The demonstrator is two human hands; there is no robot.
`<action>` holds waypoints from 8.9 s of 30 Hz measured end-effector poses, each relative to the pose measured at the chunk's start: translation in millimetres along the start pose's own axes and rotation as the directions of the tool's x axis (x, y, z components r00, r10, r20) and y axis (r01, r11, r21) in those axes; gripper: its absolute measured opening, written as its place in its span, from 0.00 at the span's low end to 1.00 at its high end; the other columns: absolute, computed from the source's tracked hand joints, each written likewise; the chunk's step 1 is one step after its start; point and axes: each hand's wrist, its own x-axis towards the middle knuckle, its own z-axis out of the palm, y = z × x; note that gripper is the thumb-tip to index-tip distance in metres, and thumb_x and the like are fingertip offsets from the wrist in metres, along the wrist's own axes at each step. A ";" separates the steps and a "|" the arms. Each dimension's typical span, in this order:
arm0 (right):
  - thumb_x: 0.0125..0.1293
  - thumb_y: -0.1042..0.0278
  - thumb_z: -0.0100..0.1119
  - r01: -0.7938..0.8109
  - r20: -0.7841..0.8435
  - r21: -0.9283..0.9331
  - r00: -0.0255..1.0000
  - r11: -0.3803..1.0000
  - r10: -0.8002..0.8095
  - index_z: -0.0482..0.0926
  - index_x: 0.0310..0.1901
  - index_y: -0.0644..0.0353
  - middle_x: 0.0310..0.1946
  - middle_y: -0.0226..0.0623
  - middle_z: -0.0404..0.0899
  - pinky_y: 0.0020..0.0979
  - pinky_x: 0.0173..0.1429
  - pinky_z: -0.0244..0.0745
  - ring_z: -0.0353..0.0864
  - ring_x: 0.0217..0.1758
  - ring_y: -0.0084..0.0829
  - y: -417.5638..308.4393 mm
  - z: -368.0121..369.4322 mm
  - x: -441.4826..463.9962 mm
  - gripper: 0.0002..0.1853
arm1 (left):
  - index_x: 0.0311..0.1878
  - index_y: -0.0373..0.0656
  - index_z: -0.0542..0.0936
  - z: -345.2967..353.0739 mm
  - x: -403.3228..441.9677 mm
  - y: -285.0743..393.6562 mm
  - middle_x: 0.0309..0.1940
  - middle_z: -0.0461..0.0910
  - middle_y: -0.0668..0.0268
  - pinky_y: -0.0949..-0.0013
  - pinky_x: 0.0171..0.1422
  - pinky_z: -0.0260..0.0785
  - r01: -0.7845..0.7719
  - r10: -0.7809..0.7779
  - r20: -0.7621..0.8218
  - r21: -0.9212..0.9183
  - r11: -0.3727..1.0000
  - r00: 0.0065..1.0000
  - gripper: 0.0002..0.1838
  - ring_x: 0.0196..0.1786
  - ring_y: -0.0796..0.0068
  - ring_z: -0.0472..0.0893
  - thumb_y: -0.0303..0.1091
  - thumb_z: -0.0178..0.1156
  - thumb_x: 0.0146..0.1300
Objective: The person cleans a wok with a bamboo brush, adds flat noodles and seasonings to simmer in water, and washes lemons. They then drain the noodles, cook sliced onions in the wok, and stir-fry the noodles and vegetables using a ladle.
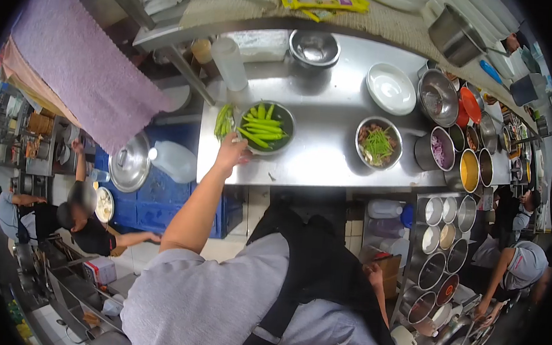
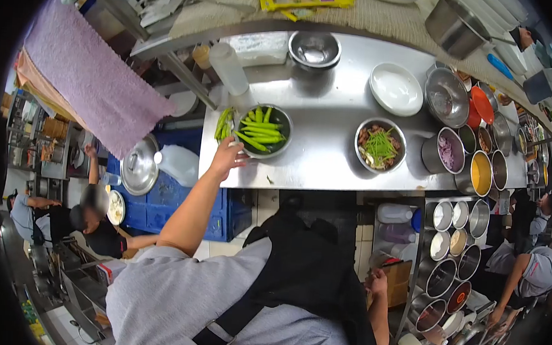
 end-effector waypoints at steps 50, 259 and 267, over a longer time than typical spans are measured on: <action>0.64 0.78 0.52 -0.063 -0.277 0.709 0.891 0.703 0.360 0.74 0.47 0.62 0.26 0.39 0.76 0.36 0.19 0.76 0.81 0.23 0.33 247.6 98.0 -108.0 0.10 | 0.60 0.42 0.71 346.3 -162.9 5.0 0.35 0.84 0.58 0.60 0.42 0.74 -0.938 -0.573 0.800 0.314 0.147 0.178 0.20 0.34 0.64 0.84 0.35 0.58 0.66; 0.66 0.79 0.50 0.720 -0.299 0.654 -0.035 0.232 0.954 0.42 0.78 0.33 0.21 0.31 0.69 0.31 0.29 0.70 0.69 0.21 0.24 359.1 110.5 -577.3 0.45 | 0.49 0.41 0.73 567.1 -775.4 -336.7 0.33 0.79 0.68 0.78 0.19 0.62 -0.469 -0.524 0.707 0.301 0.830 -0.475 0.12 0.20 0.81 0.73 0.25 0.55 0.62; 0.67 0.72 0.52 0.129 -0.345 0.913 -0.262 0.387 0.901 0.36 0.77 0.31 0.40 0.56 0.81 0.48 0.54 0.74 0.82 0.44 0.55 416.3 114.5 -580.7 0.45 | 0.55 0.49 0.72 552.4 -691.7 -334.9 0.39 0.80 0.69 0.76 0.27 0.69 -0.444 -0.590 0.776 0.459 0.770 -0.222 0.21 0.30 0.79 0.78 0.24 0.54 0.57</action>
